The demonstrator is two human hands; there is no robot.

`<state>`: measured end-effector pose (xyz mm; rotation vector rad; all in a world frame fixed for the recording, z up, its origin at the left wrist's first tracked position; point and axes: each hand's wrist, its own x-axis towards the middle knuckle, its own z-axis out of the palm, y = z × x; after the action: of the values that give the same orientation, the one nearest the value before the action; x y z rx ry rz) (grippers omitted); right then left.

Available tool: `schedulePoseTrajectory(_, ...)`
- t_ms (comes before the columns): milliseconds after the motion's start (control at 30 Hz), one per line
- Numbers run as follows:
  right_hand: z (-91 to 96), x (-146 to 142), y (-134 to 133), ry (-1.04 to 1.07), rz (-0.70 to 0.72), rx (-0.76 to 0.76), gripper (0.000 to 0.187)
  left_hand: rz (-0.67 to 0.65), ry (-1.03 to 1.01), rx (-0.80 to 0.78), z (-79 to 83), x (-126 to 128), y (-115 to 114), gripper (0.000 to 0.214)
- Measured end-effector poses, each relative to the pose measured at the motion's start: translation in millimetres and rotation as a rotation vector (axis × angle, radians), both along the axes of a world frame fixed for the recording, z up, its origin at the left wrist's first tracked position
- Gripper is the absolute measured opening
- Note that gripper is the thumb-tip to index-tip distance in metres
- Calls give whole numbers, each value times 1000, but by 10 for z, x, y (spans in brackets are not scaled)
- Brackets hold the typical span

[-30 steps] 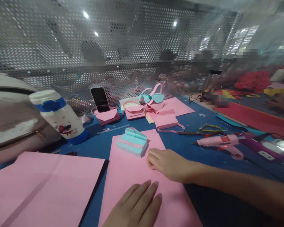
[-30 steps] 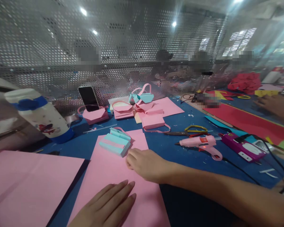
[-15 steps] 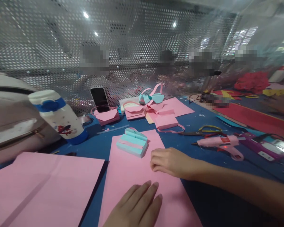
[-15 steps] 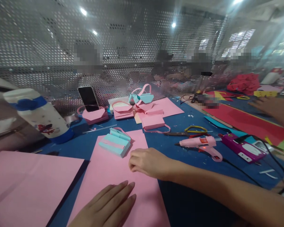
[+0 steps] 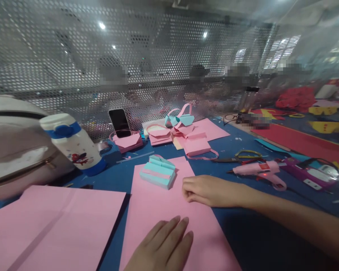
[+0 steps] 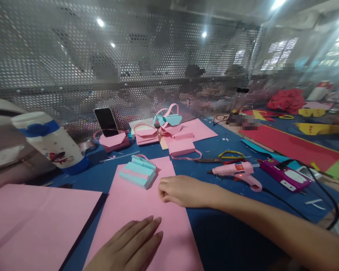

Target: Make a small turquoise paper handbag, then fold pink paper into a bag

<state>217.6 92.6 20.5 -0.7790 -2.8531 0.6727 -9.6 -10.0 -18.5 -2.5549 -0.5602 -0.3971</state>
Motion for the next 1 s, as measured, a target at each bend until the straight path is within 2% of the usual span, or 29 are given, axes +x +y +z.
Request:
schedulePoseTrajectory(167, -9, 9, 55, 64, 6, -62, 6, 11, -23, -7, -35, -25, -8, 42)
schedulePoseTrajectory(367, 0, 3, 51, 91, 49, -54, 6, 16, -37, -23, -46, -19, -15, 39)
schedulePoseTrajectory(433, 24, -11, 15, 46, 64, 9, 8, 16, -30, -30, -31, -15, -18, 39)
schedulePoseTrajectory(600, 5, -39, -90, -167, 137, 337, 6, 11, -19, -35, -14, -10, -18, 41)
schedulePoseTrajectory(667, -26, -36, -98, -208, 147, 367, 10, 18, -43, -32, -26, -10, -19, 40)
schedulePoseTrajectory(867, -30, -49, -65, -43, -3, 119, 6, 17, -89, -30, -53, 0, -16, 37)
schedulePoseTrajectory(1000, -17, -93, -63, 19, -44, 33, 7, 12, -86, -51, -13, -7, -13, 37)
